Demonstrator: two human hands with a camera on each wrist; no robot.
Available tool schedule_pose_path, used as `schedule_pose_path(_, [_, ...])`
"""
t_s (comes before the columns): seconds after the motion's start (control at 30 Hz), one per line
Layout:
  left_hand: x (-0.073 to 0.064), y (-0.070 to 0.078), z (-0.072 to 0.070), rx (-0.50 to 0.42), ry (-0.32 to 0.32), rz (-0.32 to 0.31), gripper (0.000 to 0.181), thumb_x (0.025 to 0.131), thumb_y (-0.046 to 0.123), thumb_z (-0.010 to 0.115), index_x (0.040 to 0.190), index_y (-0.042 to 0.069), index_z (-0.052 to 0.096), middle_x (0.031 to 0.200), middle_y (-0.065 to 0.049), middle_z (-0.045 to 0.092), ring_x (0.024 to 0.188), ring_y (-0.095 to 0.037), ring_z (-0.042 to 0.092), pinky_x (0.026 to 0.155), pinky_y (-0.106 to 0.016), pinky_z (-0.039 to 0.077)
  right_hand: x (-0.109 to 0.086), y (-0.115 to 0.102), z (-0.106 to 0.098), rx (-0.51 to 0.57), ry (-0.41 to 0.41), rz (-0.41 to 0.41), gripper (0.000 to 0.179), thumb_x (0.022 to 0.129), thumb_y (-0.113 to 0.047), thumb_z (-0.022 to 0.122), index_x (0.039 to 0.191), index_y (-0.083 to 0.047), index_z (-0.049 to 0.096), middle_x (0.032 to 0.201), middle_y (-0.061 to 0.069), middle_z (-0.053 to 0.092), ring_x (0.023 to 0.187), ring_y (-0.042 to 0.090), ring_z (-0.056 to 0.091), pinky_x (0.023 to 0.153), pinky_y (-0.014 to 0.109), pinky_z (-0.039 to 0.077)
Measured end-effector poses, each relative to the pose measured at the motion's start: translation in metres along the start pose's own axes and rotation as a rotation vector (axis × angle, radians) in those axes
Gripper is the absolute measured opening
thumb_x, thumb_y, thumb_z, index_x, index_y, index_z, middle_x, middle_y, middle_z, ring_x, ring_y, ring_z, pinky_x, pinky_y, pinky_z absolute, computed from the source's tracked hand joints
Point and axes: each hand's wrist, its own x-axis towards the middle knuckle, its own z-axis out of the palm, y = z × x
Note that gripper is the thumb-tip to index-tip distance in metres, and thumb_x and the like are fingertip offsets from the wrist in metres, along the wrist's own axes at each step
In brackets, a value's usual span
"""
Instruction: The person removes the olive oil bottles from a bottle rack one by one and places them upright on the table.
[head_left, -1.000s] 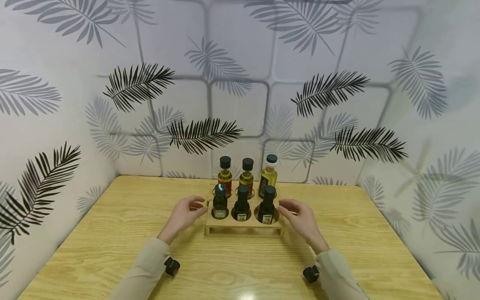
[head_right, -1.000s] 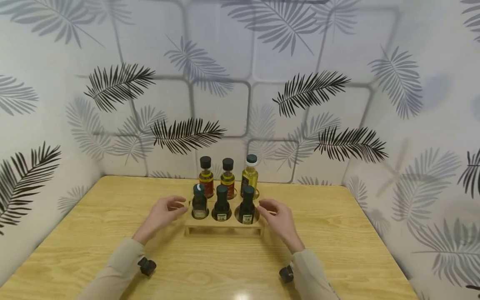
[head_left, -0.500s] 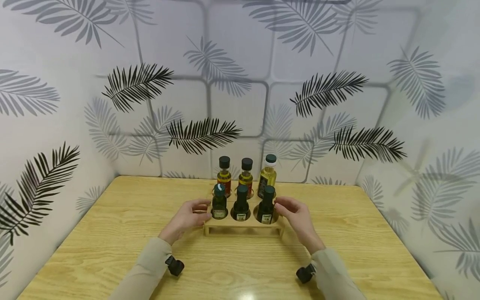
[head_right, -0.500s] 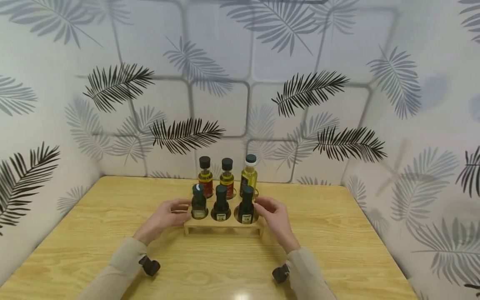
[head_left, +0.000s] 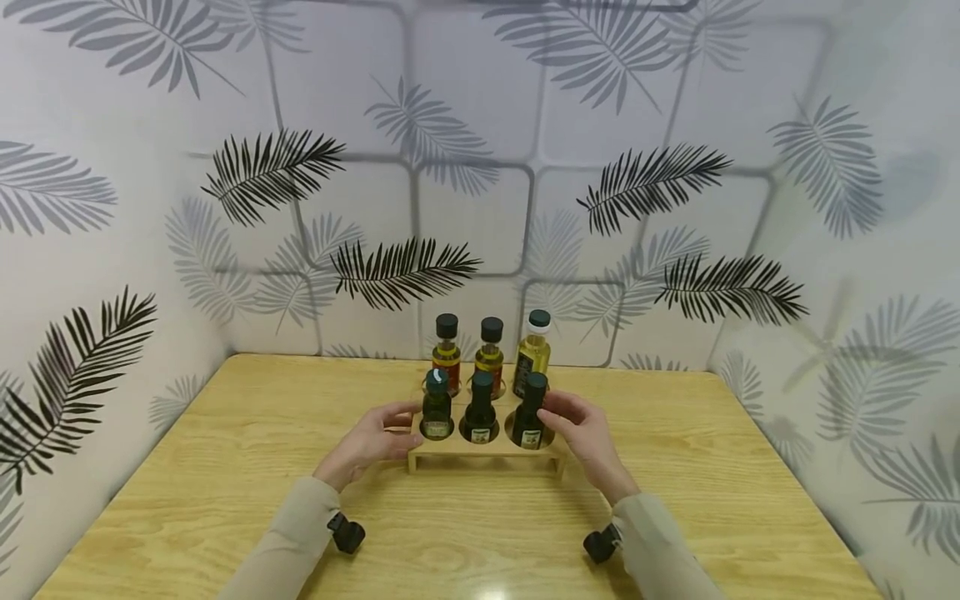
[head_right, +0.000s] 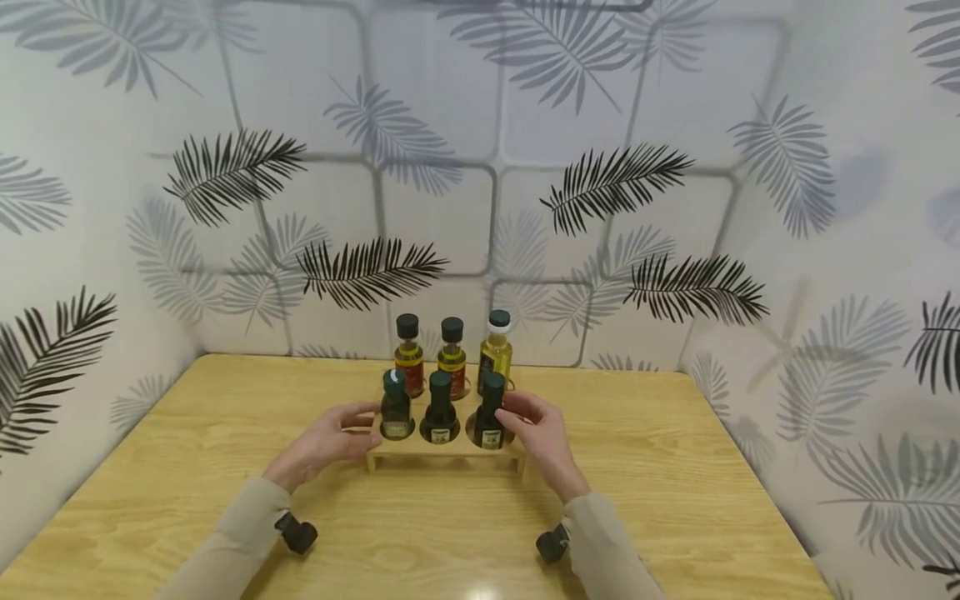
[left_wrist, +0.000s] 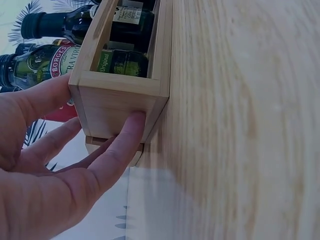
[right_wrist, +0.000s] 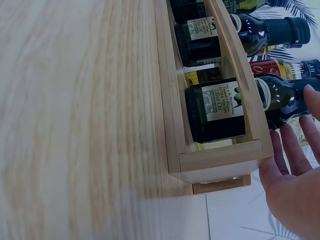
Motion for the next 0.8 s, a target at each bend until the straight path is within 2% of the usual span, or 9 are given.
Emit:
schedule_pose_path(0.2, [0.002,-0.001,-0.002,-0.010,-0.011,-0.008,0.061,0.090,0.013,0.072,0.146,0.017,0.048,0.145,-0.027,0.042,0.112,-0.029,0.062,0.089,-0.042,0.057,0.001,-0.001,0.002,0.011,0.004,0.003,0.043,0.090,-0.021,0.073,0.129,-0.006,0.063,0.128,0.013,0.063,0.114,0.021,0.059,0.088,0.020,0.050])
schedule_pose_path(0.43, [-0.001,-0.010,-0.005,-0.040,-0.027,-0.004,0.062,0.092,0.015,0.070,0.148,0.016,0.045,0.148,-0.028,0.038,0.116,-0.033,0.061,0.089,-0.044,0.057,0.003,0.002,0.005,0.004,-0.024,-0.004,0.045,0.091,-0.020,0.072,0.132,-0.005,0.061,0.130,0.014,0.062,0.120,0.026,0.057,0.093,0.028,0.052])
schedule_pose_path(0.67, [0.000,-0.010,-0.008,-0.063,-0.062,0.001,0.064,0.091,0.014,0.071,0.150,0.014,0.043,0.150,-0.028,0.036,0.116,-0.034,0.061,0.090,-0.046,0.057,0.005,0.000,0.009,0.014,-0.013,-0.011,0.042,0.090,-0.019,0.073,0.128,-0.004,0.063,0.127,0.014,0.064,0.119,0.026,0.058,0.086,0.022,0.052])
schedule_pose_path(0.8, [0.000,-0.008,-0.010,-0.073,-0.077,0.003,0.065,0.092,0.013,0.070,0.150,0.014,0.042,0.151,-0.029,0.035,0.117,-0.035,0.061,0.090,-0.047,0.057,0.005,0.000,0.012,0.037,-0.037,-0.033,0.042,0.088,-0.017,0.075,0.127,-0.004,0.064,0.128,0.014,0.063,0.121,0.026,0.058,0.092,0.027,0.054])
